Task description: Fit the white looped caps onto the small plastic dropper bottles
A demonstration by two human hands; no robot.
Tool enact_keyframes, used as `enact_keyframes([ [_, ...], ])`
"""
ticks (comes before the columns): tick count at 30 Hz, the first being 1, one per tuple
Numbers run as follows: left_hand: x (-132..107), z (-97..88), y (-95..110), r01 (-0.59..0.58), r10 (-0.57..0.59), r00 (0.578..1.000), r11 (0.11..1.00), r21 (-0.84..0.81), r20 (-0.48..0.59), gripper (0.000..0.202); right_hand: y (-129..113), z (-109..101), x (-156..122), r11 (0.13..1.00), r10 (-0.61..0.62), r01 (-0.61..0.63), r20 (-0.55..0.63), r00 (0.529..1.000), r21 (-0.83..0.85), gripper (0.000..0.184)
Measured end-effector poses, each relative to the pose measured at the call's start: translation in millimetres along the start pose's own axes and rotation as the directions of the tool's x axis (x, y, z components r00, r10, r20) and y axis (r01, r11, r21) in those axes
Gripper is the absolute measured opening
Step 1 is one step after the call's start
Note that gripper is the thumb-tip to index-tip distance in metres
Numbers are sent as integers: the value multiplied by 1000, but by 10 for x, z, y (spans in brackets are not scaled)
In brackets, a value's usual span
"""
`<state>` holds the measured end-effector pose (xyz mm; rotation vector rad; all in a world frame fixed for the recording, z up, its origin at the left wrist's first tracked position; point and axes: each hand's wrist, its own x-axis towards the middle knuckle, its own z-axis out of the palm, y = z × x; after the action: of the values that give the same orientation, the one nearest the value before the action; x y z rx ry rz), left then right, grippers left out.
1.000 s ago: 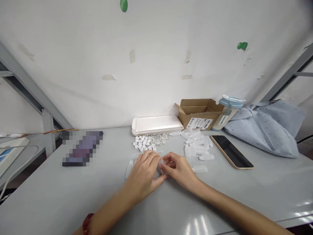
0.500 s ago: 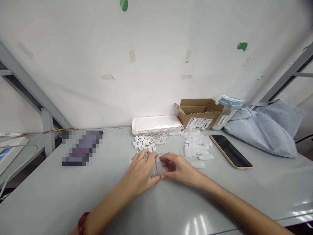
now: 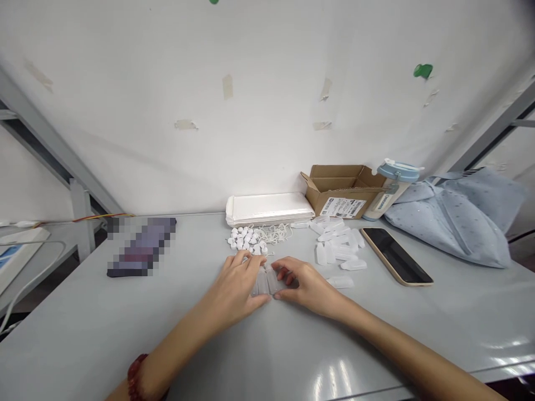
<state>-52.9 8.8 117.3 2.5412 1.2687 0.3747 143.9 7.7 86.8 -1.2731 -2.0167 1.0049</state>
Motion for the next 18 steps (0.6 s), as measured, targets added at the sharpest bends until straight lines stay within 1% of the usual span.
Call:
enact_keyframes([
  [11,-6,0,6,19,-19,1000,1000,-1,-1,41,-3,58,-2,994,-76,74,-30,997,-81,36],
  [15,14,-3,22,23,-23,1000,1000,-8,-8,42,-22,63,2,995,-62,59,-37,997,-81,36],
  [18,14,-62,-10,24,-23,1000,998,-66,6,50,-43,58,-2,997,-42,39,-37,998,-64,41],
])
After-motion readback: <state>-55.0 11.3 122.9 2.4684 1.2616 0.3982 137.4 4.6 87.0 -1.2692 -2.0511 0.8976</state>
